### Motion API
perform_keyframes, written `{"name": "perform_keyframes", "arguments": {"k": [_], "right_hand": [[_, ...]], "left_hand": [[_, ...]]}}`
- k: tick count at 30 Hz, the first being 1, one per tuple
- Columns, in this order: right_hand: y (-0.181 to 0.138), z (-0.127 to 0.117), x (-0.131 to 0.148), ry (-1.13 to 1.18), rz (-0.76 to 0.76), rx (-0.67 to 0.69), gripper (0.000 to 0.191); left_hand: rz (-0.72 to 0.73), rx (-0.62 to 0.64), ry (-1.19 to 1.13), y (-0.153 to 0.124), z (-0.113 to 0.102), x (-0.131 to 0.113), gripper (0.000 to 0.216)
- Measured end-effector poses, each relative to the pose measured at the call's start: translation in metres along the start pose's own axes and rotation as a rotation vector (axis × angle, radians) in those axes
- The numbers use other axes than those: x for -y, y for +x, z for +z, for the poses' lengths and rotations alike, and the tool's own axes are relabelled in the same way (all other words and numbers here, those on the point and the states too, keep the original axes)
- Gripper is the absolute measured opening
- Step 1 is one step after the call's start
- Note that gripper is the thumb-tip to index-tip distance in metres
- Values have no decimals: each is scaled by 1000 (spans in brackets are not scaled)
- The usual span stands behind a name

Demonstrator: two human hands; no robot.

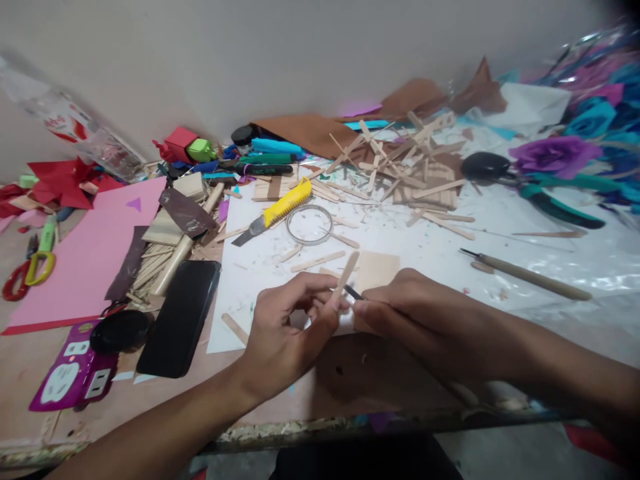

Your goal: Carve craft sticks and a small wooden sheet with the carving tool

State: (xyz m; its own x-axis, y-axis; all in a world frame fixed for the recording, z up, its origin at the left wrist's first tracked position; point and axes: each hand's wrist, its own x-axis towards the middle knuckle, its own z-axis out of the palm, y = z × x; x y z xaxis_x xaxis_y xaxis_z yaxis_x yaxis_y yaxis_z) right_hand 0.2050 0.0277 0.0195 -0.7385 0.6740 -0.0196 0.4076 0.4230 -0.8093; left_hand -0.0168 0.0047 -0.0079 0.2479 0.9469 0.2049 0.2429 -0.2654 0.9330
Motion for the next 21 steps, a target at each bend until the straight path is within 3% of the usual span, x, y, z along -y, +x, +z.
{"name": "perform_keyframes", "arguments": {"k": [7,17,21], "right_hand": [[-1,-1,1,71,-12,4,44],[0,-3,3,83,12,23,47],[-2,-3,3,87,13,19,49]], "left_hand": [[39,-14,34,-2,-1,1,11],[-171,19,-170,2,1,-3,11],[-176,34,-203,2,1,-3,10]]}}
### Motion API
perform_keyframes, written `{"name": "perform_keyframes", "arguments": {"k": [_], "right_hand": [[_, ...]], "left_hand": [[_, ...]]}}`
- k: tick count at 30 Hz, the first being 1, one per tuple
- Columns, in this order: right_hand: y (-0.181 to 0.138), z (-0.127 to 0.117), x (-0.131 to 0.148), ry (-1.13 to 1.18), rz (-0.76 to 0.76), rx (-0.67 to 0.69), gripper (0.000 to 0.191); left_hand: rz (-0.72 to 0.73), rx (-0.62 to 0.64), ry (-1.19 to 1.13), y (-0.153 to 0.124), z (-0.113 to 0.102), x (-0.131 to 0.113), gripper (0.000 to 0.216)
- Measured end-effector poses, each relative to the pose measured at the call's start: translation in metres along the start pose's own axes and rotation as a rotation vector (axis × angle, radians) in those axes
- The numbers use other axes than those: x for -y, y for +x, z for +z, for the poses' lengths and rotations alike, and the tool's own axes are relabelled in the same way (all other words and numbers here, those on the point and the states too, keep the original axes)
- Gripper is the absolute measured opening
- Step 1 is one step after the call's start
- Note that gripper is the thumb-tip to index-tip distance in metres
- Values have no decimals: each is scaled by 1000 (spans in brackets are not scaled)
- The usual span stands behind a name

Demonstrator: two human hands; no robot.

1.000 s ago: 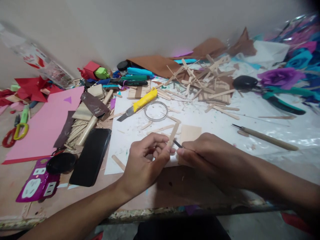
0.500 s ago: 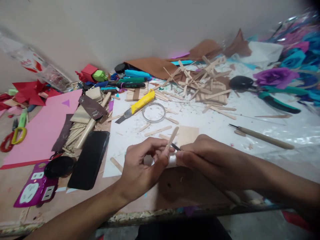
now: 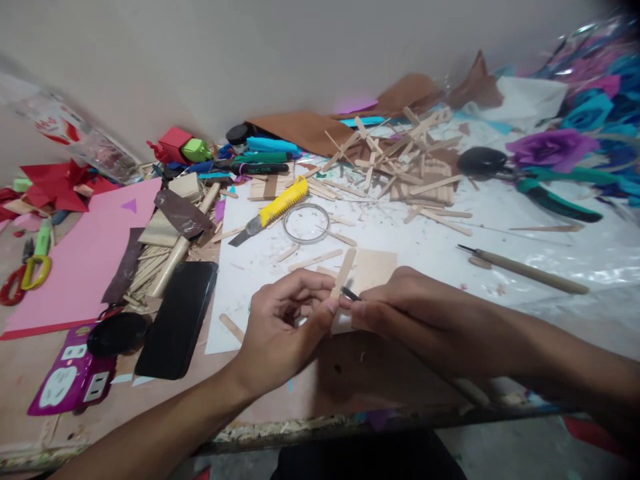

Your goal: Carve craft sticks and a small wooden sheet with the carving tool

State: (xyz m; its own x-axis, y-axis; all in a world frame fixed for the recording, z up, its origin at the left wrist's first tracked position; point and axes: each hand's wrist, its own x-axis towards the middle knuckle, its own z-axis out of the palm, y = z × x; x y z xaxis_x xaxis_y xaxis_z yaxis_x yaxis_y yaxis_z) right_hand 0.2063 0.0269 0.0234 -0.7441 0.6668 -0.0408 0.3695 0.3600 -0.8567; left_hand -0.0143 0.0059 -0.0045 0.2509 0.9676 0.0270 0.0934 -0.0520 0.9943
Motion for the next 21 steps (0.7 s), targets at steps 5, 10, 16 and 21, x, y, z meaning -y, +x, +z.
{"name": "perform_keyframes", "arguments": {"k": [5,10,16,21], "right_hand": [[-1,0,1,17,17,-24,49],[-1,0,2,41,8,-23,49],[-1,-1,3,81,19,-5,49],[-1,-1,3,78,21,-7,48]], "left_hand": [[55,-5,45,-2,-1,3,10],[126,11,86,-3,-3,7,7],[189,16,154,-3,-6,10,11],[210,28,168,-5,-8,13,14]]}}
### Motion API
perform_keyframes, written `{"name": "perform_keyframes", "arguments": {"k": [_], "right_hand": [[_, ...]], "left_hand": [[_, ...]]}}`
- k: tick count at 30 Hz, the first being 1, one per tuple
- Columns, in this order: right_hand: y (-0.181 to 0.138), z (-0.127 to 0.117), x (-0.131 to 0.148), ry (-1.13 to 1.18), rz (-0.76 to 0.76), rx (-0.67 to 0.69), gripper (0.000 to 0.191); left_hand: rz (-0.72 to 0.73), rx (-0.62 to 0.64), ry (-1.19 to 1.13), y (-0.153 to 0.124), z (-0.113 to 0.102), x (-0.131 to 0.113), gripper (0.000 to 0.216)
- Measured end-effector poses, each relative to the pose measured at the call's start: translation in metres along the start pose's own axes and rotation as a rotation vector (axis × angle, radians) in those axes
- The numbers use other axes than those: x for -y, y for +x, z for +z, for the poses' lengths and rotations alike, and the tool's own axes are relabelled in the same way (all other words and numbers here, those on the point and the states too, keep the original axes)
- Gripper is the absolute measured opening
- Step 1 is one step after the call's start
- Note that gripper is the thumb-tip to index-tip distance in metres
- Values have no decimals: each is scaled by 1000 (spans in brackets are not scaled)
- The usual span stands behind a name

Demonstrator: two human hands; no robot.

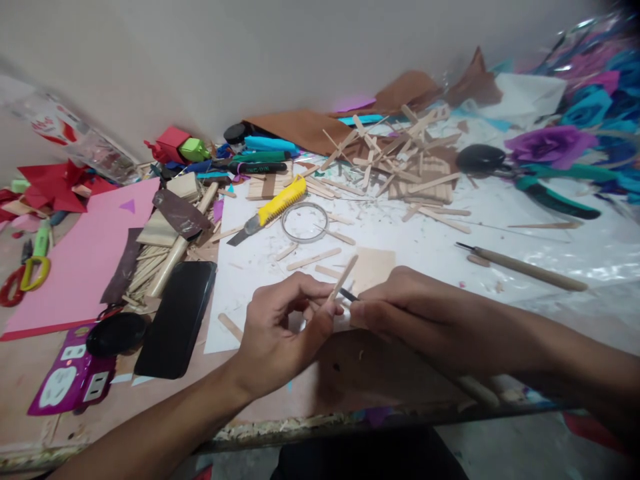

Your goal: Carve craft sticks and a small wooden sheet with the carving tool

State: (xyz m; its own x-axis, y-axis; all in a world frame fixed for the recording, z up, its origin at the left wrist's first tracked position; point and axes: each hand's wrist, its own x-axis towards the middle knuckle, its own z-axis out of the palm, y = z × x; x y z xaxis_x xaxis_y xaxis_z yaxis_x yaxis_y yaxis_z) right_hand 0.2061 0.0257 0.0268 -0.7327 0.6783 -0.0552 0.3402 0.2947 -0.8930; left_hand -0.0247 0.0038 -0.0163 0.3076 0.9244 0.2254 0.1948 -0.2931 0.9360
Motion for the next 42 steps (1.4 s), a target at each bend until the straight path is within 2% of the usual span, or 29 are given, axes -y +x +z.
{"name": "perform_keyframes", "arguments": {"k": [7,13,19,27,32,42], "right_hand": [[-1,1,0,-51,22,14,49],[-4,0,0,-126,31,19,49],[-4,0,1,-162,49,32,49],[1,1,-4,-68,-21,6,46],[1,-2,-7,-46,-41,16,42],[0,8,-2,-25,-18,-37,37]], "left_hand": [[56,-3,73,-3,-1,5,19],[232,37,126,2,-4,10,28],[295,99,192,5,-9,9,32],[123,32,12,3,3,5,29],[113,21,-16,4,5,3,39],[-117,-48,-280,5,12,-4,25]]}}
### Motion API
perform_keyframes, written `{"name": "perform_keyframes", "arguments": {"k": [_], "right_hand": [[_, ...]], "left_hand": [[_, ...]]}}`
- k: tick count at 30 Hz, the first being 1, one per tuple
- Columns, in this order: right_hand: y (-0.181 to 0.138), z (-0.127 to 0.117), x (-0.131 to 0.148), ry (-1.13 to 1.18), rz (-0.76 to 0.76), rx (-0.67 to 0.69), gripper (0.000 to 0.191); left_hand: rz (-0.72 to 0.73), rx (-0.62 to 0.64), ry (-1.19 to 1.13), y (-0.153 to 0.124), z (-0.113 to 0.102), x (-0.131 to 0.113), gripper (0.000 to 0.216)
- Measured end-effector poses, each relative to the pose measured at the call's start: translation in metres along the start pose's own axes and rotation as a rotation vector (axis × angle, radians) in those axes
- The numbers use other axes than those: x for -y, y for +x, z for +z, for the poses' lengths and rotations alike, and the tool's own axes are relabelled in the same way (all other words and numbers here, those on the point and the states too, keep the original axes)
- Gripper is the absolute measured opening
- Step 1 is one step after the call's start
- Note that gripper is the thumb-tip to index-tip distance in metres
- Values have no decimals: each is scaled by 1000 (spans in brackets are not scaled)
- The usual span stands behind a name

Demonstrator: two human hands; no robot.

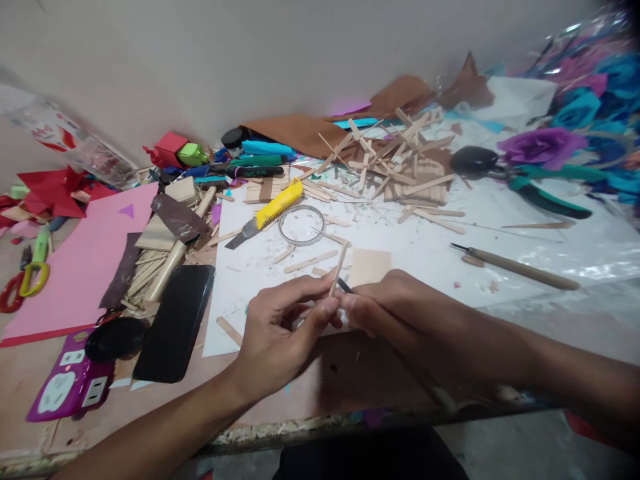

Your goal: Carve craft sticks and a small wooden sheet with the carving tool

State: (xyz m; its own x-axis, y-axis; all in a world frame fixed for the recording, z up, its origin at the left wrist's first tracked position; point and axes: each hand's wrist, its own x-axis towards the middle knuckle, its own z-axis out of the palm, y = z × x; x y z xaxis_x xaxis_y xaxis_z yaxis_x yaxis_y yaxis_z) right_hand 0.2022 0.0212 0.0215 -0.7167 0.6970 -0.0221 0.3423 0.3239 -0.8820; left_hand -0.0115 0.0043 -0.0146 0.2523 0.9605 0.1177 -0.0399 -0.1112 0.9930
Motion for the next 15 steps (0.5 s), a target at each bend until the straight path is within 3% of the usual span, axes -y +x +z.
{"name": "perform_keyframes", "arguments": {"k": [8,15], "right_hand": [[-1,-9,1,-60,13,34,40],[1,-18,4,-116,57,148,51]], "left_hand": [[43,70,156,5,-9,-4,23],[51,248,231,12,-22,-9,23]]}}
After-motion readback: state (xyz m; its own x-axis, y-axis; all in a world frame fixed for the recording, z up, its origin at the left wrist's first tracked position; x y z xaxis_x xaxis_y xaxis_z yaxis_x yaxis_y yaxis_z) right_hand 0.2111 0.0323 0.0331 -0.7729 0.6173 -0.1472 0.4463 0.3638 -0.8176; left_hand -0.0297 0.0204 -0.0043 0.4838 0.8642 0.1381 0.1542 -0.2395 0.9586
